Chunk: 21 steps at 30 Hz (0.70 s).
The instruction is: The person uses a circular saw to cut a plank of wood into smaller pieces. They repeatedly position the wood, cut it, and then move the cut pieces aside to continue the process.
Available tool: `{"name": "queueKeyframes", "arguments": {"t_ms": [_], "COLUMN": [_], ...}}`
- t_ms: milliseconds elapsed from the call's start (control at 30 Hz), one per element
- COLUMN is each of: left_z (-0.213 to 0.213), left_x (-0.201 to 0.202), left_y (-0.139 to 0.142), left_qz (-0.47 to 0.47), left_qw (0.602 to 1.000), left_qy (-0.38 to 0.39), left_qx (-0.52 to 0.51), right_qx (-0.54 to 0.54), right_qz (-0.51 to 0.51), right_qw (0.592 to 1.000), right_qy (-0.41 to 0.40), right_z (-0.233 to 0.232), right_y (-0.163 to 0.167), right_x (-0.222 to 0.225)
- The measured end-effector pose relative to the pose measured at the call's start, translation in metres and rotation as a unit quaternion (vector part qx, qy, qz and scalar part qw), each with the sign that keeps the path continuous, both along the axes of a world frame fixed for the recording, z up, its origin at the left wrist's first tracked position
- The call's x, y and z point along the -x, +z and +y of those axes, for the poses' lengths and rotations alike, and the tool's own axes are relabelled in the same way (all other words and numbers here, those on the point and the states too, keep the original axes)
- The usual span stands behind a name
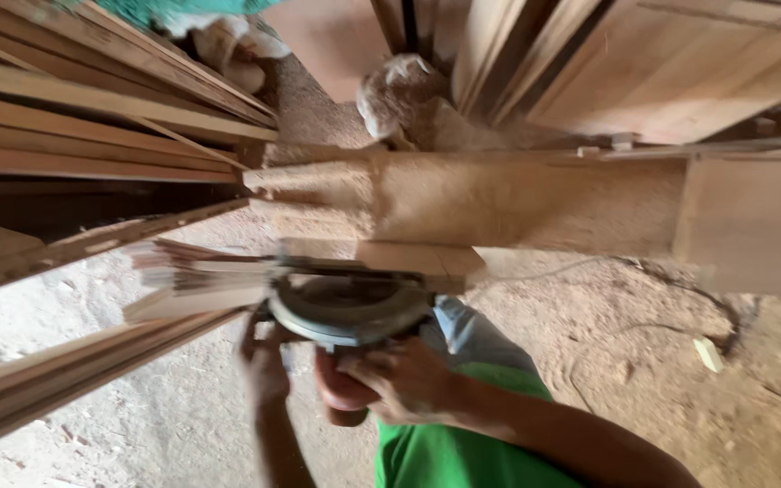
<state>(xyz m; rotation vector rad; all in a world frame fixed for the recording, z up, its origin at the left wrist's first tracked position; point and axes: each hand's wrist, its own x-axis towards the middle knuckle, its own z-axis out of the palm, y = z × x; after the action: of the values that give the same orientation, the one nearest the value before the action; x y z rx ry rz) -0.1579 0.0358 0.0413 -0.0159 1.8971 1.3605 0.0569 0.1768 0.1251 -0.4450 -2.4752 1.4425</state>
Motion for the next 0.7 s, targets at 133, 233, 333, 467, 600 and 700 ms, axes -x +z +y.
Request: {"name": "queueKeyframes", "arguments": {"t_ms": [133, 233, 333, 467, 600, 700], "left_z": [-0.002, -0.008, -0.011, -0.011, -0.016, -0.009], "left_x": [-0.002, -0.022, -0.055, -0.1, -0.136, -0.158], "left_y": [0.043, 0.06, 0.05, 0.018, -0.004, -0.009], "left_qz": [0.009, -0.025, -0.011, -0.031, -0.031, 0.006], "left_qw": [0.999, 0.995, 0.995, 0.989, 0.978, 0.965], "left_qy": [-0.011, -0.038, -0.094, -0.14, -0.205, -0.261], "left_qx": [-0.03, -0.09, -0.018, 0.043, 0.006, 0.001], "right_qx": [-0.043, -0.024, -0.049, -0.102, -0.136, -0.139], "right_qz": [0.028, -0.005, -0.017, -0.14, -0.184, -0.193], "right_qw": [0.998, 0.999, 0.995, 0.968, 0.951, 0.945], "right_qy": [-0.019, -0.025, -0.083, -0.181, -0.209, -0.224], "right_z": [-0.001, 0.005, 0.011, 0.018, 0.025, 0.027], "right_y": [0.029, 0.054, 0.065, 0.076, 0.078, 0.076], "right_x": [-0.017, -0.061, -0.1, -0.151, -0.195, -0.222]}}
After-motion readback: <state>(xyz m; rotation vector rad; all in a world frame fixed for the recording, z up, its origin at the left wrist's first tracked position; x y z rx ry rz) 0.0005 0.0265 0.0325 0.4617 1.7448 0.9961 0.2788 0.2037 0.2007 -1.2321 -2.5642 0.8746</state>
